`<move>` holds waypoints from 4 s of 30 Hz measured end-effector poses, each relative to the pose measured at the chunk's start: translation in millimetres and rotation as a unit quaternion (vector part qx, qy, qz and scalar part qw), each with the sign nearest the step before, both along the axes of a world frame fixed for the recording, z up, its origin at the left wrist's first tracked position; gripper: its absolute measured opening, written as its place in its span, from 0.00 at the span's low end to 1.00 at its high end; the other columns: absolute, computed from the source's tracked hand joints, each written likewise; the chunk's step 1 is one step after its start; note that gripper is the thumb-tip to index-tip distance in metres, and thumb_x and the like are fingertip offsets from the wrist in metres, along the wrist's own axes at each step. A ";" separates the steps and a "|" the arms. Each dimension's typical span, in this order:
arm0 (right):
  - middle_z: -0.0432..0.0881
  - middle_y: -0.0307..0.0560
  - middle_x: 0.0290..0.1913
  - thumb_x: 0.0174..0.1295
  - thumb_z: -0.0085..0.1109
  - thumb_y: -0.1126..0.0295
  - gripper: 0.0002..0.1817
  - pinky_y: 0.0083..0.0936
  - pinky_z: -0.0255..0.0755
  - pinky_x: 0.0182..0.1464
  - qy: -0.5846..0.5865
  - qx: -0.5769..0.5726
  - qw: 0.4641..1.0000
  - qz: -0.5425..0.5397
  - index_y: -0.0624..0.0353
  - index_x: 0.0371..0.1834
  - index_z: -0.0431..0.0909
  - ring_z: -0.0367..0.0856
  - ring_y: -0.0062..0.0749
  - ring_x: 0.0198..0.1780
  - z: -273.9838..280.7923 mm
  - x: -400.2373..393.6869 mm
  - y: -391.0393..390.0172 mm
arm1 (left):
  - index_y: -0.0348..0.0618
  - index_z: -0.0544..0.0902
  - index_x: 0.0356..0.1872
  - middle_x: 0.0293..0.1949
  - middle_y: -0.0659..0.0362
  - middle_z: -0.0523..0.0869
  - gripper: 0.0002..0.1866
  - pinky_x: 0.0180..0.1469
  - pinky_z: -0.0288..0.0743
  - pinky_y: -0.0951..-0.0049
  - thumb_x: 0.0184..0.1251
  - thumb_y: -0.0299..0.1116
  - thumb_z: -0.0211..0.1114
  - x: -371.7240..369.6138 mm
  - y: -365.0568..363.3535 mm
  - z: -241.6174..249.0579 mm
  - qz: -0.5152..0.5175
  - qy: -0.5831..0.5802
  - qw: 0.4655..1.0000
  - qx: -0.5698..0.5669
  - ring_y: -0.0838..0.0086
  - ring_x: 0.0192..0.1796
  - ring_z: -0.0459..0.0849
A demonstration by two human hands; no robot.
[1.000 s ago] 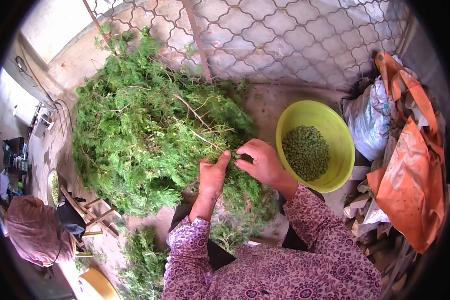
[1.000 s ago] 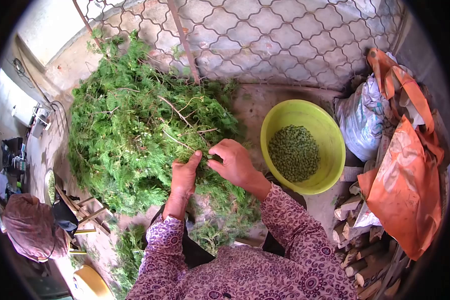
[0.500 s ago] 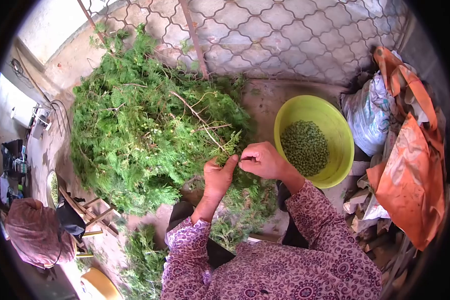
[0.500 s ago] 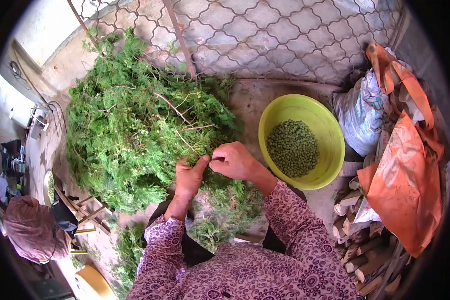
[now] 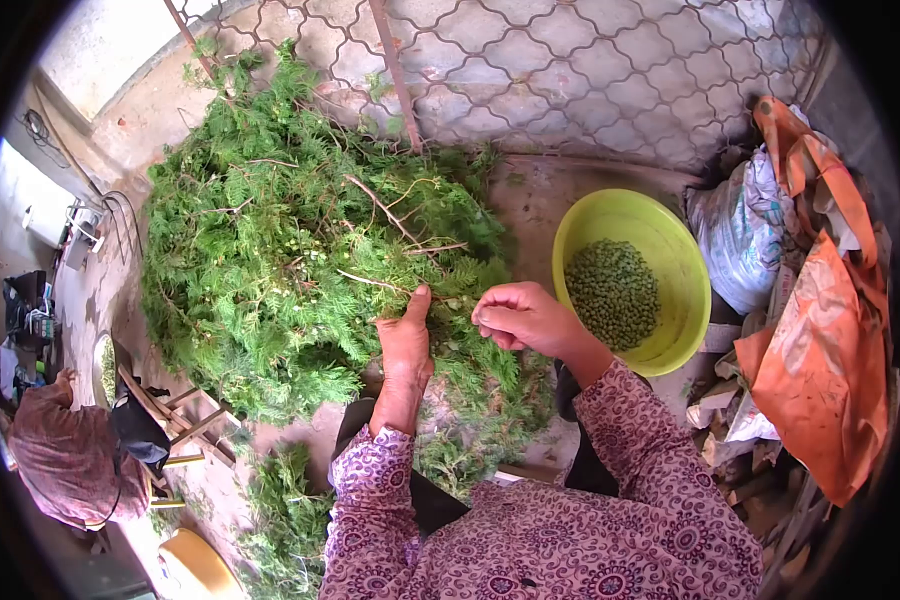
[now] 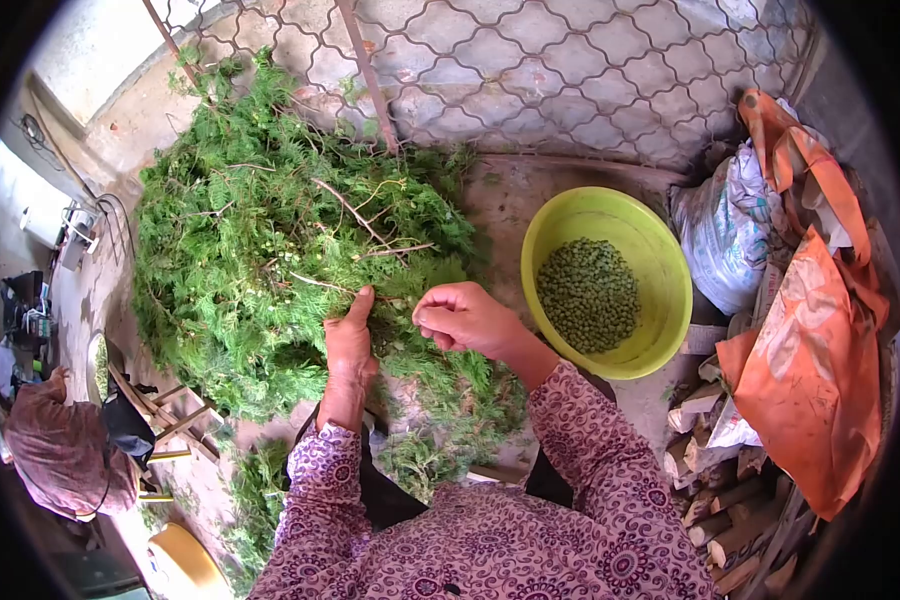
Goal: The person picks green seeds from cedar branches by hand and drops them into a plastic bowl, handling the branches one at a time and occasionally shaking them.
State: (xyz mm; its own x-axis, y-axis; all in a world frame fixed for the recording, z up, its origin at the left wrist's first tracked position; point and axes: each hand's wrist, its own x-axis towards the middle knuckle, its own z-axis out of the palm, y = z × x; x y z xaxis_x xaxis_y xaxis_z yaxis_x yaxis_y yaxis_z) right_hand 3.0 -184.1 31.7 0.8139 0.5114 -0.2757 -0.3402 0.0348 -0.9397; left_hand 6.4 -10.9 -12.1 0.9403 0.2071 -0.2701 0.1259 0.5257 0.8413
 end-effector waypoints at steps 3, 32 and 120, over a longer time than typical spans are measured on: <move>0.74 0.37 0.21 0.59 0.52 0.67 0.10 0.14 0.60 0.19 -0.105 -0.132 0.985 -0.030 0.64 0.27 0.75 0.69 0.13 0.20 -16.8 3.5 5.8 | 0.38 0.78 0.40 0.37 0.59 0.81 0.09 0.41 0.73 0.75 0.58 0.27 0.61 -0.1 -1.6 2.5 0.003 0.005 1.000 -0.012 0.77 0.36 0.78; 0.74 0.42 0.27 0.51 0.51 0.77 0.05 0.13 0.56 0.19 0.047 0.215 0.976 -0.008 0.61 0.32 0.73 0.67 0.18 0.23 -0.1 -6.9 -1.7 | 0.36 0.79 0.33 0.31 0.59 0.83 0.05 0.35 0.74 0.78 0.55 0.20 0.60 -2.4 2.7 4.9 -0.040 -0.011 0.998 0.047 0.77 0.29 0.80; 0.78 0.35 0.25 0.50 0.61 0.72 0.08 0.14 0.66 0.31 -0.058 -0.009 0.998 0.031 0.64 0.32 0.79 0.71 0.14 0.27 -22.3 25.0 -6.1 | 0.36 0.72 0.43 0.33 0.52 0.80 0.25 0.31 0.78 0.63 0.55 0.48 0.62 -25.6 0.3 -4.1 -0.354 0.130 0.910 -0.174 0.64 0.32 0.80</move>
State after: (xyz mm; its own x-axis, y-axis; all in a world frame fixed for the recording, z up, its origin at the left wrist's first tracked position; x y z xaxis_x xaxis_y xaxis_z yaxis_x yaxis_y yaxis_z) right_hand 28.1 -190.2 9.5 0.8074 0.5580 -0.1918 -0.2308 -0.0005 -0.9730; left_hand -19.3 -10.6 -16.2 0.7001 -0.5661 -0.4352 0.7071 0.4648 0.5329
